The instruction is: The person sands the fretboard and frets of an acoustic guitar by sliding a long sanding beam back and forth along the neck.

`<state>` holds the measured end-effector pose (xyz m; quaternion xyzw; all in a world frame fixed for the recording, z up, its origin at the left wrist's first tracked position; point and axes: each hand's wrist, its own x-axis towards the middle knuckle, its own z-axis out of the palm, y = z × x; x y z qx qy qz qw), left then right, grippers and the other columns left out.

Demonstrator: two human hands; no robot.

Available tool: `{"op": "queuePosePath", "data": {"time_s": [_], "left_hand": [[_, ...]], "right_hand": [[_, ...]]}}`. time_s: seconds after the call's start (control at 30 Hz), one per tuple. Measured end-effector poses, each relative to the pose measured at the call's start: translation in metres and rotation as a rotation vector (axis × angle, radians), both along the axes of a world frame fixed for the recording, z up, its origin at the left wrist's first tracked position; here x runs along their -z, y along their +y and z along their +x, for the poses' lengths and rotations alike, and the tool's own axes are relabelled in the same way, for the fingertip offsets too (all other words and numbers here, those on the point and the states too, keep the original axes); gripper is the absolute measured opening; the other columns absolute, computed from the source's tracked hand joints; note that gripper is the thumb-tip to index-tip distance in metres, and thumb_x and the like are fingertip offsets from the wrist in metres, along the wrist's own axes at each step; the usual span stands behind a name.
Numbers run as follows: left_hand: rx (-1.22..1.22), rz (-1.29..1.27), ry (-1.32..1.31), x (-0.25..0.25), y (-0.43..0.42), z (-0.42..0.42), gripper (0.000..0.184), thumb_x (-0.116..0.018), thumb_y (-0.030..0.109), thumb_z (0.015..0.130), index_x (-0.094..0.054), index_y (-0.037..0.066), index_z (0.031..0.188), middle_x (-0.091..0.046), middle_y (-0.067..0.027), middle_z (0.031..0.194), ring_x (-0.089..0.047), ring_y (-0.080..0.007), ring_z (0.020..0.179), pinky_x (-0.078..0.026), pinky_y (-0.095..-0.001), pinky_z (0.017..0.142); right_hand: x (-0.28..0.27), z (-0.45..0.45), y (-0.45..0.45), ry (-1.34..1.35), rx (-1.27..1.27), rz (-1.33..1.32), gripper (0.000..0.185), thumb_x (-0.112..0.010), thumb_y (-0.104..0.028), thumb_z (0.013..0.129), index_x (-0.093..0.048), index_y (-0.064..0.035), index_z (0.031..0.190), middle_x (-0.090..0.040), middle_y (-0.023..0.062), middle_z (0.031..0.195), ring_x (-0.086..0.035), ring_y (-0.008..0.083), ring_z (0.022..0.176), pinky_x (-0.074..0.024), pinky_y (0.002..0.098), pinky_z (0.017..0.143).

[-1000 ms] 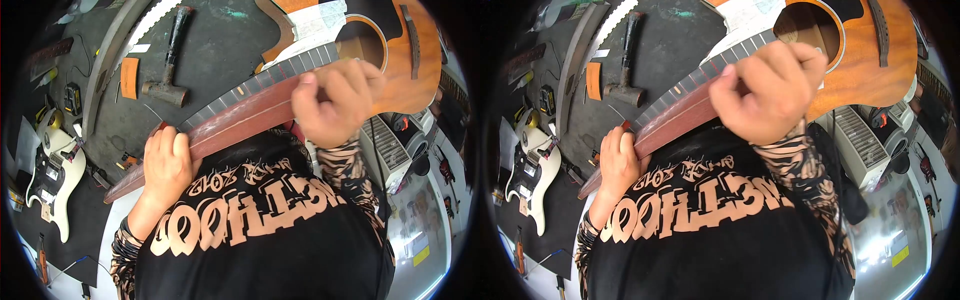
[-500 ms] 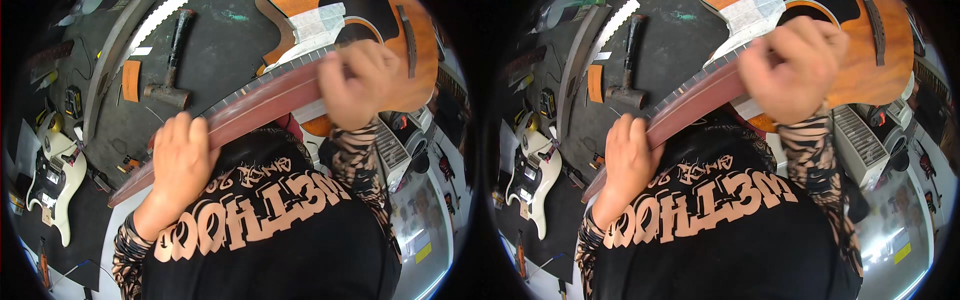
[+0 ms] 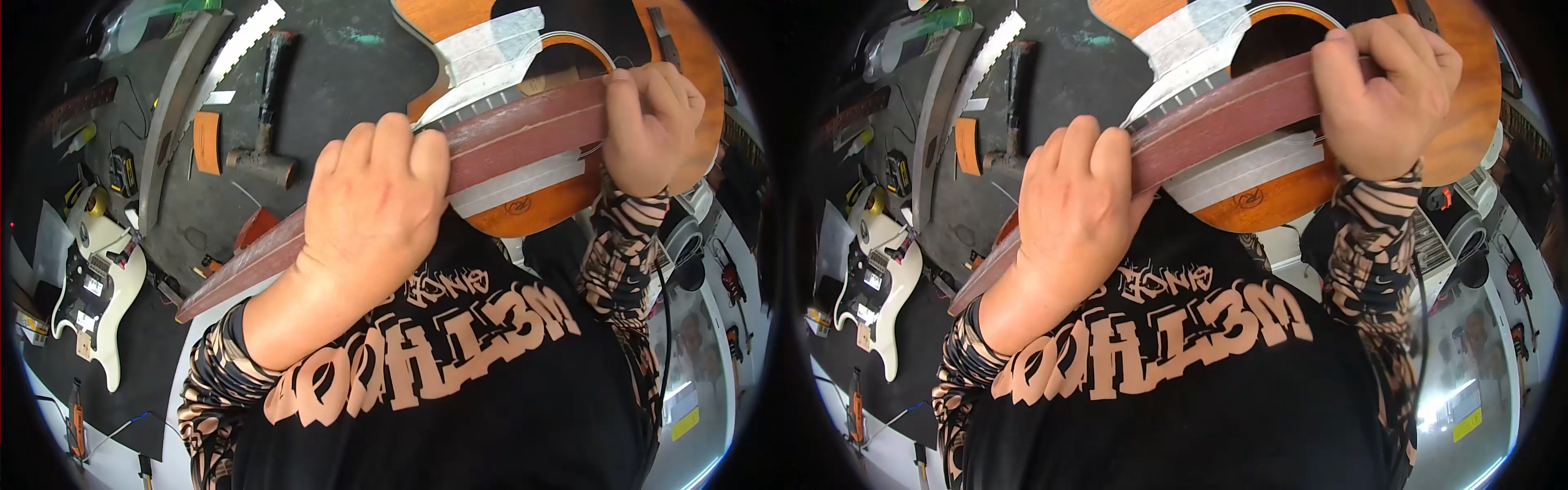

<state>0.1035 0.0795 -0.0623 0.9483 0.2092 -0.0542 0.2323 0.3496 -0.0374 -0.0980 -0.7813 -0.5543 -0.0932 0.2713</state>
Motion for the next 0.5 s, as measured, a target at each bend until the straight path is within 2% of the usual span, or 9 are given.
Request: {"op": "queuePosePath", "data": {"time_s": [0.07,0.13,0.2,0.23,0.3,0.33,0.4,0.43,0.5], "left_hand": [[-0.022,-0.024,0.032,-0.004,0.004,-0.03,0.045,-0.086,0.014,0.065,-0.054,0.005,0.094,-0.053,-0.0136,0.091,-0.057,-0.0347,0.084,-0.046,-0.0455,0.074],[-0.023,0.009,0.105,-0.008,0.009,-0.075,0.045,-0.085,0.014,0.065,-0.054,0.003,0.096,-0.053,-0.0166,0.093,-0.057,-0.0375,0.086,-0.046,-0.0459,0.076],[-0.019,0.022,0.14,-0.008,0.015,-0.119,0.044,-0.084,0.013,0.066,-0.054,0.002,0.096,-0.052,-0.0177,0.093,-0.055,-0.0396,0.083,-0.045,-0.0479,0.075],[-0.022,0.042,0.156,-0.008,0.017,-0.137,0.045,-0.085,0.013,0.065,-0.054,0.002,0.097,-0.053,-0.0178,0.094,-0.056,-0.0397,0.084,-0.046,-0.048,0.076],[-0.028,0.056,0.169,-0.005,0.016,-0.146,0.046,-0.085,0.013,0.065,-0.054,0.001,0.097,-0.054,-0.018,0.095,-0.056,-0.0398,0.085,-0.046,-0.048,0.076],[-0.014,0.05,0.147,-0.004,0.016,-0.14,0.048,-0.085,0.014,0.064,-0.055,0.001,0.098,-0.054,-0.0182,0.096,-0.057,-0.0398,0.086,-0.047,-0.0478,0.077],[0.01,-0.01,0.126,-0.002,0.016,-0.11,0.052,-0.087,0.015,0.061,-0.056,0.0,0.099,-0.056,-0.019,0.1,-0.058,-0.0399,0.089,-0.048,-0.047,0.079],[0.019,-0.008,0.033,0.0,0.012,-0.079,0.051,-0.087,0.015,0.061,-0.056,0.001,0.099,-0.056,-0.0178,0.099,-0.059,-0.0393,0.09,-0.048,-0.0469,0.079],[0.023,-0.002,0.015,0.0,0.003,-0.019,0.048,-0.087,0.014,0.063,-0.054,0.004,0.096,-0.054,-0.0138,0.094,-0.059,-0.0345,0.087,-0.048,-0.0455,0.077]], "right_hand": [[-0.008,-0.032,0.009,0.076,-0.016,-0.042,0.017,-0.073,-0.013,0.074,-0.06,-0.0127,0.064,-0.051,-0.0013,0.064,-0.051,0.0182,0.067,-0.0363,0.0349,0.083],[-0.004,-0.078,0.02,0.115,-0.008,-0.002,0.018,-0.073,-0.012,0.066,-0.056,-0.0153,0.061,-0.049,-0.0021,0.063,-0.049,0.0199,0.068,-0.0371,0.0363,0.08],[-0.005,-0.121,0.03,0.228,0.0,0.021,0.013,-0.072,-0.011,0.068,-0.058,-0.0119,0.065,-0.053,0.0007,0.068,-0.05,0.0221,0.07,-0.0354,0.0368,0.083],[0.004,-0.138,0.036,0.211,0.013,0.101,0.017,-0.072,-0.012,0.062,-0.055,-0.014,0.062,-0.05,-0.0008,0.066,-0.049,0.0224,0.069,-0.0364,0.0364,0.079],[0.004,-0.146,0.038,0.215,0.035,0.121,0.02,-0.073,-0.013,0.057,-0.054,-0.0153,0.058,-0.049,-0.0006,0.064,-0.05,0.023,0.069,-0.0384,0.0369,0.077],[0.0,-0.138,0.036,0.217,0.032,0.117,0.02,-0.073,-0.013,0.057,-0.054,-0.0153,0.058,-0.049,-0.0006,0.064,-0.05,0.023,0.069,-0.0384,0.0369,0.077],[-0.006,-0.104,0.028,0.181,-0.024,0.029,0.018,-0.074,-0.013,0.063,-0.056,-0.0138,0.06,-0.051,0.0006,0.064,-0.054,0.0219,0.071,-0.0395,0.0384,0.079],[-0.009,-0.08,0.023,0.154,-0.003,0.021,0.016,-0.074,-0.013,0.068,-0.059,-0.0127,0.062,-0.054,0.001,0.065,-0.056,0.0212,0.073,-0.0396,0.0382,0.081],[-0.009,-0.02,0.005,0.067,-0.011,-0.027,0.012,-0.073,-0.013,0.075,-0.064,-0.0111,0.068,-0.058,0.0006,0.068,-0.058,0.02,0.075,-0.0393,0.0371,0.084]]}}
